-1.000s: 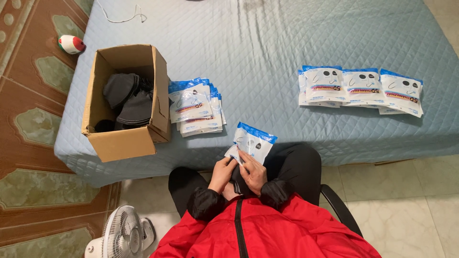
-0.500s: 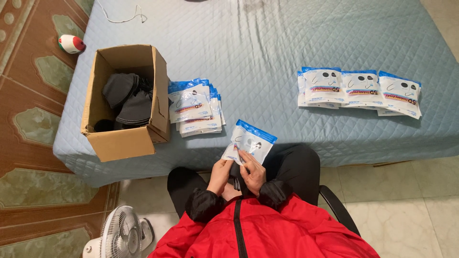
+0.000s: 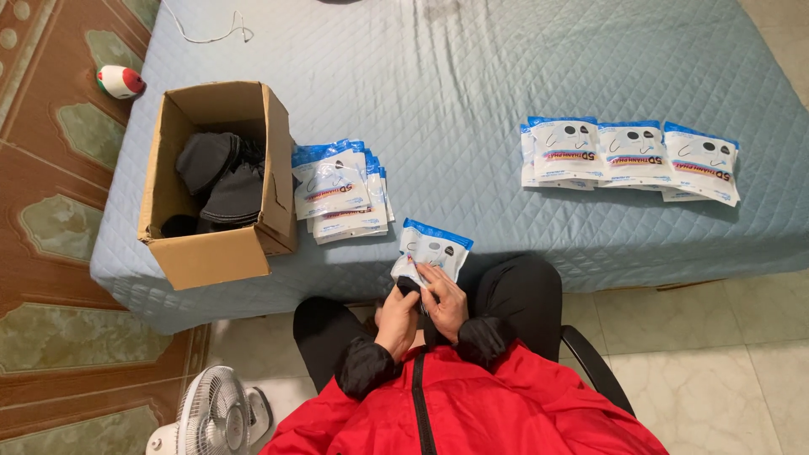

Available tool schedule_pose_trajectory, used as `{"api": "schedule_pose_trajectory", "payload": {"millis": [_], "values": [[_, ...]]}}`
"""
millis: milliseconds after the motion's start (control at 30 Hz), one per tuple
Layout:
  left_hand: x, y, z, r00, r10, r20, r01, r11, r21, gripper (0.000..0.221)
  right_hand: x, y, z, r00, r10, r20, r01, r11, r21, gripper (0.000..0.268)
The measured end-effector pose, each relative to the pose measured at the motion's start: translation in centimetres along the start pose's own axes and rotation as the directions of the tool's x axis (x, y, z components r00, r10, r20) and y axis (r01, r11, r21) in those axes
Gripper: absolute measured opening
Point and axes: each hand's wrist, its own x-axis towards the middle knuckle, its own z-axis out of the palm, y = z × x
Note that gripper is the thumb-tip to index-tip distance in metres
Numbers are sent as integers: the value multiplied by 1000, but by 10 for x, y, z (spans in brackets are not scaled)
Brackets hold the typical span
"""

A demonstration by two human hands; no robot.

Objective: Sorting and arranging black face masks from a cardboard box onto a flat surface.

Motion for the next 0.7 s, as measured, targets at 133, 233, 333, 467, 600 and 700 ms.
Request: {"api": "schedule_pose_trajectory", "payload": {"millis": [133,233,333,467,600,700], "values": [[-17,30,51,987,38,-155,-42,999,-27,27,-3,2,1,999,-39,36,39,999,-9,24],[10,8,36,995,-13,-104,9,999,-39,38,-6,7,2,992,-83,95,86,996,-30,21],[37,-13,23,996,-85,-26,83,995,-51,55,0,18,-2,991,-94,92,101,992,-74,20],[61,-39,-14,976,-198,89,202,978,-49,82,9,32,-14,998,-46,46,55,976,-212,14],[31,-12,-23,951,-269,154,267,963,34,90,19,43,-27,1000,11,-6,-12,972,-233,14],[25,2,-43,966,-172,192,126,965,230,57,27,45,-37,999,51,-1,-51,985,-165,13]]}}
